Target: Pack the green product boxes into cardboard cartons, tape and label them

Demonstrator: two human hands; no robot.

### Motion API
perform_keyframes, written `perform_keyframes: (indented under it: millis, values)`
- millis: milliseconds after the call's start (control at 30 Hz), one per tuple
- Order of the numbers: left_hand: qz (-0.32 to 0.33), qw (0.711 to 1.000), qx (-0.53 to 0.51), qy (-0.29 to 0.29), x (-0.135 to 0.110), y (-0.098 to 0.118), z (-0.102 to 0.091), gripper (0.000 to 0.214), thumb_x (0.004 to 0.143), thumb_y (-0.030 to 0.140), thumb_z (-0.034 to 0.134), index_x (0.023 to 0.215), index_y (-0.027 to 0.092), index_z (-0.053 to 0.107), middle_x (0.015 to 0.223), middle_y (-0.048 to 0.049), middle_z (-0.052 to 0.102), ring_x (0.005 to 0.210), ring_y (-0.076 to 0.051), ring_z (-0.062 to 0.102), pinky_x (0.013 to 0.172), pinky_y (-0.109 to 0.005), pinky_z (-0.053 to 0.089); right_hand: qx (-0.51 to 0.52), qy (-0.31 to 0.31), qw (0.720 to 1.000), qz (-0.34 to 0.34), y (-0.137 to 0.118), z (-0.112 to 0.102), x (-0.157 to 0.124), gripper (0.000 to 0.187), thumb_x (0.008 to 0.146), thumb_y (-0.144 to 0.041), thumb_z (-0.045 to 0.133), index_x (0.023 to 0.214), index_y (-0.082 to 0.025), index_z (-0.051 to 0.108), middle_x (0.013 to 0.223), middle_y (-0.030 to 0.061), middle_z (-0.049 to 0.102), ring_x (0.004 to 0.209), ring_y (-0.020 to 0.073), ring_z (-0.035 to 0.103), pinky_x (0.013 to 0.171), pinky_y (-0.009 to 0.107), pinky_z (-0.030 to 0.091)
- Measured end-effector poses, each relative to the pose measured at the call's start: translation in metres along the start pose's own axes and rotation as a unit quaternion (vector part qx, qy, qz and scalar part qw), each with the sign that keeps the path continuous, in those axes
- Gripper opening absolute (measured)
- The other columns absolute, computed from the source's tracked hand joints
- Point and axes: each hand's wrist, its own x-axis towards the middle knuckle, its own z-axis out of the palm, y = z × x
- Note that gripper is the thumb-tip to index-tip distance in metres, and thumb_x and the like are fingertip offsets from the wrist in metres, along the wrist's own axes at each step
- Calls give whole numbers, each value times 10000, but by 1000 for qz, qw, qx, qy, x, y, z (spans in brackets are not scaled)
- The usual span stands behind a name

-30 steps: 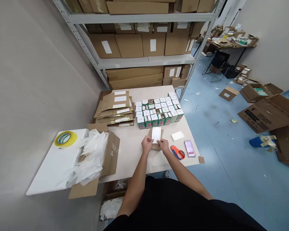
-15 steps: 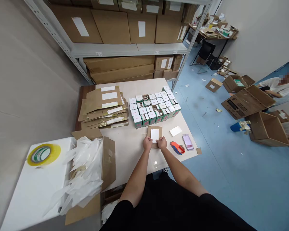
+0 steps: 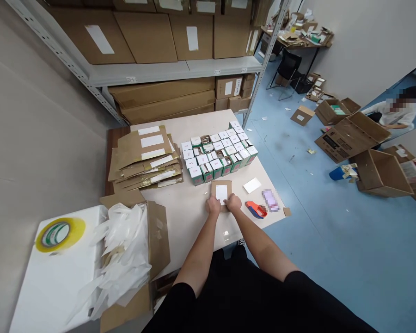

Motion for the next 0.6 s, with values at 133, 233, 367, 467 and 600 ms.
perform_keyframes:
  millis: [133, 233, 367, 467, 600]
  values:
    - [118, 991, 66, 15, -3, -4, -3, 498, 850, 320, 731, 1334, 266, 626, 1553, -170, 455, 1429, -386, 414, 1121, -518, 390, 0, 2, 1000, 6, 6, -4, -1, 508, 744, -490, 857, 1054, -183, 597, 1087, 217, 710, 1076, 351, 671, 854, 387, 456]
    - [187, 973, 97, -96, -8, -17, -7, 560, 912, 331, 635, 1466, 338, 550, 1675, -69, 330, 1550, -362, 229, 1213, -536, 291, 0, 32, 999, -4, 11, -3, -6, 590, 773, -502, 838, 1190, -184, 569, 1201, 231, 676, 1144, 351, 635, 866, 377, 451]
    - [172, 968, 85, -163, -26, -41, -8, 648, 937, 383, 562, 1570, 336, 435, 1726, -31, 220, 1567, -383, 195, 1219, -567, 273, 3, -24, 999, -32, 23, 1, -17, 400, 875, -480, 738, 1131, -195, 623, 1200, 183, 687, 1116, 305, 643, 854, 342, 454]
    - [140, 975, 37, -167, -42, -54, -6, 685, 905, 448, 601, 1563, 325, 454, 1731, -33, 201, 1569, -406, 182, 1226, -574, 255, 32, -44, 996, -70, 34, 5, -29, 272, 947, -391, 632, 1134, -195, 657, 1140, 137, 714, 1081, 267, 658, 867, 314, 460]
    - [96, 984, -12, -148, -46, -70, -20, 688, 885, 530, 615, 1535, 346, 489, 1725, -24, 220, 1574, -387, 188, 1245, -554, 218, 105, -21, 985, -134, 39, 10, -46, 404, 924, -368, 623, 1289, -202, 664, 1303, 132, 667, 1270, 270, 587, 990, 318, 461]
